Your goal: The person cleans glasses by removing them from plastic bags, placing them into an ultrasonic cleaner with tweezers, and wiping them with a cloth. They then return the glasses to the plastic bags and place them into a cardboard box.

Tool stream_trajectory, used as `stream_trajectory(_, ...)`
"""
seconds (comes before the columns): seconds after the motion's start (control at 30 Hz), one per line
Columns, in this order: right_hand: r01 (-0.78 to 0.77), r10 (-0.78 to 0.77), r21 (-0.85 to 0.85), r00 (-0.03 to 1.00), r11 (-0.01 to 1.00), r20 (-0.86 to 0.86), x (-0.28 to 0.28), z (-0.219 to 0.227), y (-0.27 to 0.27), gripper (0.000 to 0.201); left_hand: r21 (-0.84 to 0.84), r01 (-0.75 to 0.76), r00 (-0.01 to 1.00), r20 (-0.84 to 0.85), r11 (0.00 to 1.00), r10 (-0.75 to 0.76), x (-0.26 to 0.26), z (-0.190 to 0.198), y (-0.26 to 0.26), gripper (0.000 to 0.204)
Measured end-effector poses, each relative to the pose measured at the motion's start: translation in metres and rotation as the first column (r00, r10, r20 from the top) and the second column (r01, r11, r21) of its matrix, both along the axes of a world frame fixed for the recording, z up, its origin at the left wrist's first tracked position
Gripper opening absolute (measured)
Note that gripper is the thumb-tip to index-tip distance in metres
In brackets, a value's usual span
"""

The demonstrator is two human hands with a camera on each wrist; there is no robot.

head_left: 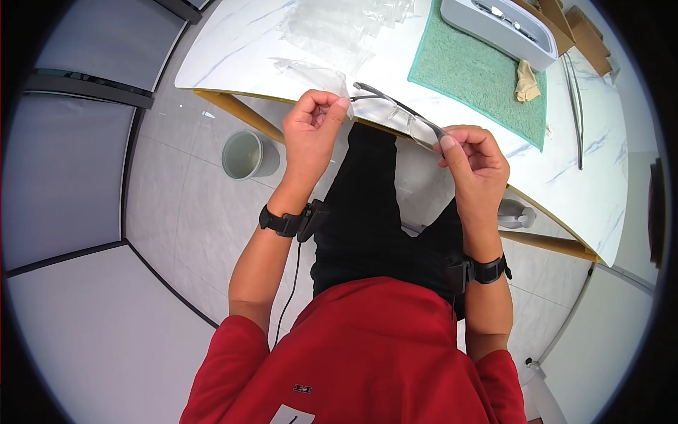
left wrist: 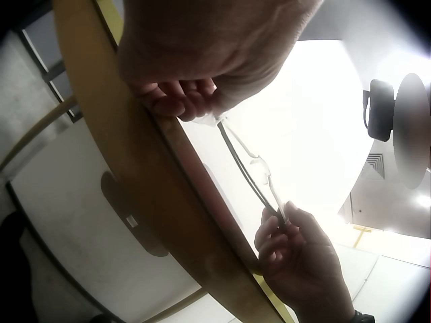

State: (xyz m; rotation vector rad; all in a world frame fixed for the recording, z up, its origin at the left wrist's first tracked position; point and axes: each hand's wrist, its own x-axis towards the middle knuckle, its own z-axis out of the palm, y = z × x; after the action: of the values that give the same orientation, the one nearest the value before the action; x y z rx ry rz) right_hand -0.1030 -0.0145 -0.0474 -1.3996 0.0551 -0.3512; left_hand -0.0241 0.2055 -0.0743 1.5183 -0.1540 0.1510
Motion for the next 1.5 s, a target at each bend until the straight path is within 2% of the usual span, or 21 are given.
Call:
stream_trajectory(0.93,0.021,-0.021,-0.011,1.0,1.0,0.005,0.001,0.0,0.001,0.011,-0.004,-0.02,1.0,-0.001,1.0,0.02,0.0,0.0,0.001,0.008)
stream_trajectory(1.13,0.008,-0.004,0.073,0.998,0.997,-0.056,0.0,0.001,-0.002,0.01,0.099,0.013,0.998,0.053,0.995,-0.018,0.002,-0.007,0.005,0.009)
stream_trajectory(1.2,-0.017,0.024,0.163,0.999,0.986,-0.042,0.0,0.001,-0.005,0.01,0.076,0.013,0.999,0.038,0.997,-0.015,0.002,-0.009,0.005,0.007)
stream_trajectory(1.27,-0.015,0.022,0.138,0.998,0.99,-0.05,-0.001,0.003,-0.01,0.01,0.067,-0.003,1.0,0.017,0.998,0.002,-0.001,-0.005,0.003,0.006)
stream_trajectory(1.5,0.095,-0.094,0.079,0.995,0.992,-0.021,-0.01,0.017,-0.038,0.011,0.043,-0.024,1.0,-0.016,0.999,0.025,-0.003,0.001,-0.002,0.008)
